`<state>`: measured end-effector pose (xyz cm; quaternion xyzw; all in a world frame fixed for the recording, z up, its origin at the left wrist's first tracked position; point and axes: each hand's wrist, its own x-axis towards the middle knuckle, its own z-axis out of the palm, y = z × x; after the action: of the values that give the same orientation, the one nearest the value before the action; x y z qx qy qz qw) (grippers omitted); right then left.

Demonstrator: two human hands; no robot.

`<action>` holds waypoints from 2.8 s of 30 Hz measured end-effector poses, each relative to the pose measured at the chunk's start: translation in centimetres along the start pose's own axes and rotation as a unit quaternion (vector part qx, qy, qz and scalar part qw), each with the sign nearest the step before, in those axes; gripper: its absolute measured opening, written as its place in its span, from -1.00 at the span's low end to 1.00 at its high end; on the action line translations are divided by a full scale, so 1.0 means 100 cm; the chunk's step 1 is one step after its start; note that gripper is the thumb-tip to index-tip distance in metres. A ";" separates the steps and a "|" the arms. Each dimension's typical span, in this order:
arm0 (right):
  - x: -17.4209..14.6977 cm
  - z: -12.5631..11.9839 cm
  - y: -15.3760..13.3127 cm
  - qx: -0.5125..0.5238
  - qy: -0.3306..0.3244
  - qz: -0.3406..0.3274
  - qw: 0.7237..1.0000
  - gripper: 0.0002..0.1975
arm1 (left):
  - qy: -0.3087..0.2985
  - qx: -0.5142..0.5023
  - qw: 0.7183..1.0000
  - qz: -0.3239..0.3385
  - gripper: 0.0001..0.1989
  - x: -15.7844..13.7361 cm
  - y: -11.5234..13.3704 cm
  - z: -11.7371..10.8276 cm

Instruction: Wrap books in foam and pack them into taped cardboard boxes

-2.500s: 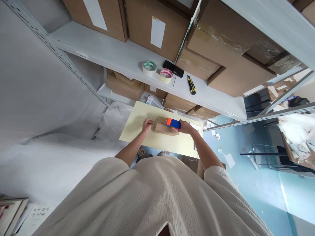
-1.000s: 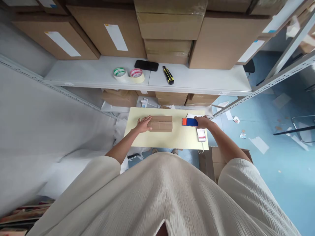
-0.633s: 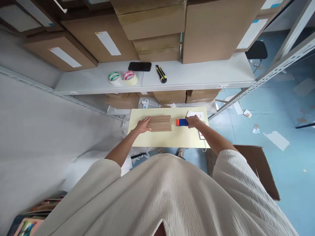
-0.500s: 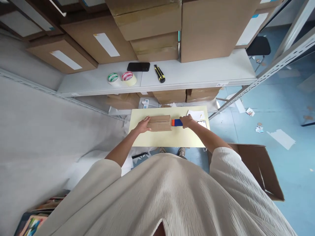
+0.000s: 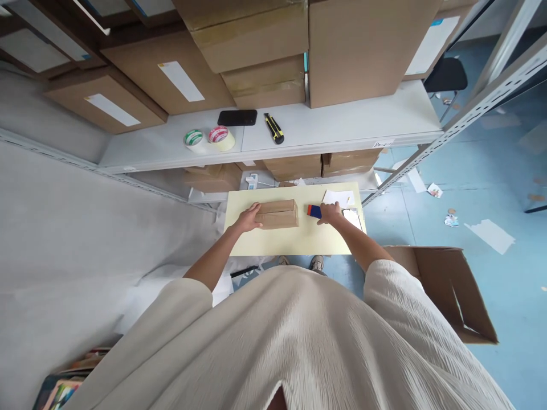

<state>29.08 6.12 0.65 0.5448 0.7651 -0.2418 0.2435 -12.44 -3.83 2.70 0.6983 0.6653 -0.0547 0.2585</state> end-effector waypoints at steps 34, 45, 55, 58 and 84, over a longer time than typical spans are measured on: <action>-0.052 0.005 -0.129 0.283 0.136 0.054 0.948 -0.22 | 0.039 -0.137 0.990 -0.016 0.34 -0.032 0.010 0.028; -0.070 0.020 -0.159 0.295 0.182 0.033 0.937 0.01 | 0.109 -0.257 0.960 0.034 0.16 -0.050 -0.004 0.043; -0.071 0.055 -0.110 0.290 0.139 0.069 0.944 -0.25 | 0.099 -0.112 0.989 -0.004 -0.29 -0.055 0.003 0.058; -0.071 0.055 -0.082 0.209 0.155 0.117 0.958 -0.34 | 0.106 -0.085 0.990 0.041 -0.33 -0.050 0.018 0.051; -0.050 0.024 -0.001 0.217 0.117 0.085 0.965 -0.50 | 0.029 -0.030 0.999 0.028 -0.36 -0.028 0.078 0.047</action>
<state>30.68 0.94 2.03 0.6724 0.6681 -0.3150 0.0474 -4.03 -8.28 2.06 0.7097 0.6541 -0.0075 0.2616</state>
